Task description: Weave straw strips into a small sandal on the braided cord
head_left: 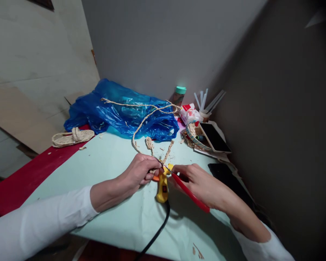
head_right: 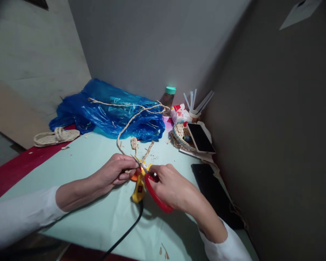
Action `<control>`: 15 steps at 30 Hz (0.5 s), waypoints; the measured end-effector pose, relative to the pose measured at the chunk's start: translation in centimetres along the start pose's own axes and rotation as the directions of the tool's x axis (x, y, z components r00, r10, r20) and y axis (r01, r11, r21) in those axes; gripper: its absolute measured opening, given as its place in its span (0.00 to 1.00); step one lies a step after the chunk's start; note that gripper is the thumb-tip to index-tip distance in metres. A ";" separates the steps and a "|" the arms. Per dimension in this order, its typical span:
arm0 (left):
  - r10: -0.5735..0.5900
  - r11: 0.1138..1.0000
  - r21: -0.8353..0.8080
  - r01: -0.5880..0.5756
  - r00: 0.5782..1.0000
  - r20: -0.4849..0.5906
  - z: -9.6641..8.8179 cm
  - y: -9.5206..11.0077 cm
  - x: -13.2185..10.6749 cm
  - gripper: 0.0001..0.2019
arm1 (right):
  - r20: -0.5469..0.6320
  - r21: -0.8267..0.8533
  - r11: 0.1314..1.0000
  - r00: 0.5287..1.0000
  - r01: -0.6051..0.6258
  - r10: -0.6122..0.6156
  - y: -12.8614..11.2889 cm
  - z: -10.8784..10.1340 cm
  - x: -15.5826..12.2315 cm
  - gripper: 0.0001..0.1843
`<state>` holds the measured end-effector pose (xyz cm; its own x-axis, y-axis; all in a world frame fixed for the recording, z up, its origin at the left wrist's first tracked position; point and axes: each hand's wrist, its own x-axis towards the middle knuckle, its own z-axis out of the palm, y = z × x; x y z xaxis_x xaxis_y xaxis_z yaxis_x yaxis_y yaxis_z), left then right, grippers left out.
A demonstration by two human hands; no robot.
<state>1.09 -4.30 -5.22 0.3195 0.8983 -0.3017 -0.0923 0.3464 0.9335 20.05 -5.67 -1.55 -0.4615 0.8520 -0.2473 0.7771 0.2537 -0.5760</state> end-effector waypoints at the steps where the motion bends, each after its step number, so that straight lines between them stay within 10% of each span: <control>1: 0.004 1.000 -0.001 -0.004 1.000 -0.002 0.1 0.0 0.1 0.09 | -0.001 0.009 1.000 1.000 0.004 -0.004 0.1 0.0 0.0 0.15; 15: 0.087 0.995 -0.041 -0.088 0.995 -0.045 0.5 -0.6 0.6 0.12 | -0.081 0.039 0.999 0.997 0.021 -0.018 0.2 0.3 0.7 0.15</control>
<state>1.76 -4.13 -5.89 0.2676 0.9361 -0.2282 -0.1588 0.2765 0.9478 19.79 -5.17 -2.04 -0.4389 0.8817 -0.1730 0.7497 0.2533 -0.6113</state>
